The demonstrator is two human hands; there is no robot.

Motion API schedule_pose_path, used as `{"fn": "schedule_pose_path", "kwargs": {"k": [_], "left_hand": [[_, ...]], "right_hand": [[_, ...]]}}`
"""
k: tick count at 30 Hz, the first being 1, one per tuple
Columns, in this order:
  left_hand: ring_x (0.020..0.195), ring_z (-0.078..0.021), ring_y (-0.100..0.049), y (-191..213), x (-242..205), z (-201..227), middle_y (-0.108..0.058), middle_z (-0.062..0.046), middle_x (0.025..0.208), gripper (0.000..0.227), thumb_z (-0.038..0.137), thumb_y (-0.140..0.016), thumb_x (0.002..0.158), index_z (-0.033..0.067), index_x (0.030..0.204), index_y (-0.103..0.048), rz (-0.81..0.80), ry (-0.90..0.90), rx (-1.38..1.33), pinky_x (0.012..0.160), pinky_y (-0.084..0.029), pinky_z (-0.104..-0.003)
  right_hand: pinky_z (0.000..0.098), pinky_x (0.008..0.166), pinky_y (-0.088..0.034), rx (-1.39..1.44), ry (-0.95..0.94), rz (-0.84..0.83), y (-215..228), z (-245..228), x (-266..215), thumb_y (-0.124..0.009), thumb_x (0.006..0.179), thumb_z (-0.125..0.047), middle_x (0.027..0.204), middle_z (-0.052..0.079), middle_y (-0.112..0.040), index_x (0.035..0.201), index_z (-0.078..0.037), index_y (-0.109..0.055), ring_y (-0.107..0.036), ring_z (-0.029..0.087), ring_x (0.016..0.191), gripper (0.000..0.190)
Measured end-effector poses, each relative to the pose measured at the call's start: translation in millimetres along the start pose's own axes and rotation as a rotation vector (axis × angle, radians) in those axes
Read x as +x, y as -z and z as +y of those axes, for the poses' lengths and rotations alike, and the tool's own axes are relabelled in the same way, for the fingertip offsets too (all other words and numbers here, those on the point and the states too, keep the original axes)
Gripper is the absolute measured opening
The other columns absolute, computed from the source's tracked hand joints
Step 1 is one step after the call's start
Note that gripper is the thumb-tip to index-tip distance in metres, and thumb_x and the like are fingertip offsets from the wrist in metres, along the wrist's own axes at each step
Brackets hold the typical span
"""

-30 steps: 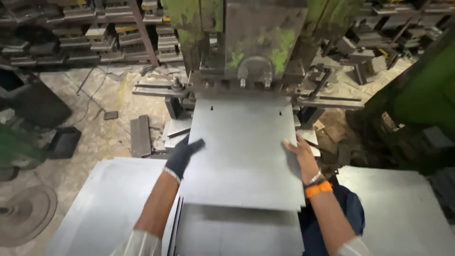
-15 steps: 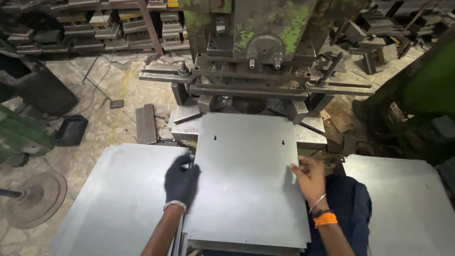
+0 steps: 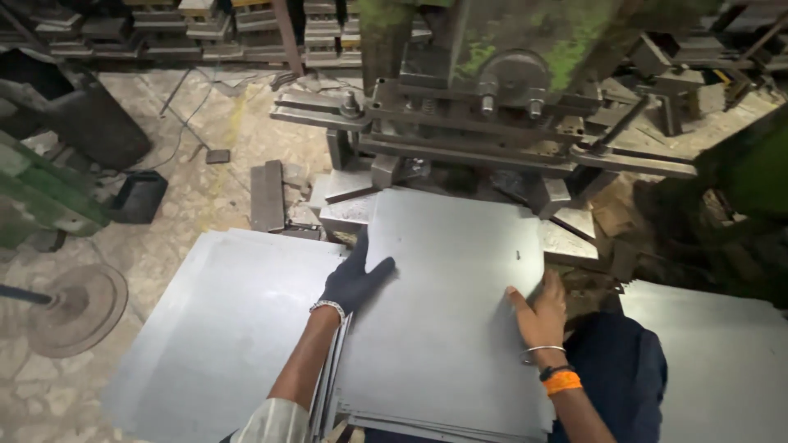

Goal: Feeding individual metal sheets into a stamping machine for processing.

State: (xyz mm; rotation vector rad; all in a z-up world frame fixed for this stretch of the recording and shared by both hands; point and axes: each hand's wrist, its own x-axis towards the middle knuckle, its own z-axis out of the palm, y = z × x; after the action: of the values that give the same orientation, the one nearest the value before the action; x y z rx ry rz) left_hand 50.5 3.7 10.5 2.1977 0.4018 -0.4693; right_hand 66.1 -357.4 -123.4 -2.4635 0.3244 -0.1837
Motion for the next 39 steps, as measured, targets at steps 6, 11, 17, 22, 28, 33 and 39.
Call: {"fn": "schedule_pose_path", "kwargs": {"k": [6,11,17,22,28,33,39], "left_hand": [[0.133,-0.0243,-0.057,-17.0,49.1,-67.8,-0.068,-0.005,0.135,0.066,0.071,-0.047,0.095,0.0270,0.142,-0.060,0.305,0.059,-0.404,0.120,-0.039,-0.040],[0.114,-0.0264,-0.067,-3.7,94.5,-147.8,-0.074,-0.005,0.115,0.037,0.047,-0.060,0.098,0.0225,0.124,-0.069,0.863,-0.151,0.037,0.099,-0.051,-0.044],[0.154,-0.0354,-0.023,68.7,90.5,-277.7,-0.034,-0.017,0.163,0.085,0.067,-0.040,0.098,0.0076,0.158,-0.036,0.903,0.357,0.582,0.125,0.000,-0.059],[0.155,-0.0347,-0.021,133.2,105.6,-317.5,-0.018,-0.015,0.171,0.109,0.088,-0.029,0.090,0.0083,0.164,-0.021,0.663,0.705,0.343,0.126,-0.002,-0.056],[0.139,-0.0341,-0.048,121.5,123.6,-358.0,-0.047,-0.013,0.158,0.099,0.084,-0.039,0.090,0.0113,0.156,-0.042,0.768,0.612,0.310,0.117,-0.024,-0.053],[0.137,-0.0313,-0.051,119.1,99.8,-356.0,-0.053,-0.012,0.155,0.088,0.073,-0.043,0.096,0.0105,0.157,-0.045,0.807,0.500,0.421,0.120,-0.021,-0.051],[0.105,-0.0330,-0.068,112.9,69.2,-367.6,-0.072,-0.013,0.114,0.086,0.087,-0.044,0.089,0.0134,0.128,-0.067,0.802,0.662,0.461,0.092,-0.043,-0.043]], "right_hand": [[0.0551,0.103,-0.044,0.285,0.671,-0.037,-18.8,-169.2,-34.9,-0.069,0.088,-0.012,0.131,0.032,-0.057,0.136,0.007,-0.051,-0.055,0.051,0.122,0.055],[0.0385,0.091,-0.059,0.687,0.434,-0.540,-101.7,-248.3,-54.0,-0.070,0.088,-0.007,0.132,0.021,-0.063,0.137,-0.002,-0.056,-0.066,0.038,0.117,0.051],[0.0357,0.088,-0.061,0.776,0.337,-0.744,-161.8,-289.4,-68.9,-0.070,0.088,-0.006,0.131,0.019,-0.065,0.135,-0.004,-0.059,-0.070,0.033,0.114,0.049],[0.0348,0.084,-0.061,0.754,0.307,-0.796,-171.2,-290.9,-76.1,-0.070,0.089,-0.008,0.125,0.019,-0.068,0.131,-0.004,-0.063,-0.073,0.030,0.106,0.043],[0.0281,0.076,-0.061,0.604,0.337,-0.824,-162.0,-289.4,-78.2,-0.069,0.089,-0.007,0.118,0.011,-0.072,0.126,-0.010,-0.068,-0.074,0.021,0.098,0.037],[0.0373,0.081,-0.062,0.253,0.333,-0.860,-172.8,-292.4,-83.8,-0.065,0.089,-0.011,0.119,0.020,-0.072,0.126,-0.006,-0.064,-0.074,0.032,0.105,0.038],[0.0407,0.091,-0.059,0.365,0.110,-0.999,-212.2,-268.4,-121.3,-0.074,0.080,-0.012,0.131,0.023,-0.065,0.134,-0.006,-0.058,-0.068,0.035,0.117,0.056]]}}
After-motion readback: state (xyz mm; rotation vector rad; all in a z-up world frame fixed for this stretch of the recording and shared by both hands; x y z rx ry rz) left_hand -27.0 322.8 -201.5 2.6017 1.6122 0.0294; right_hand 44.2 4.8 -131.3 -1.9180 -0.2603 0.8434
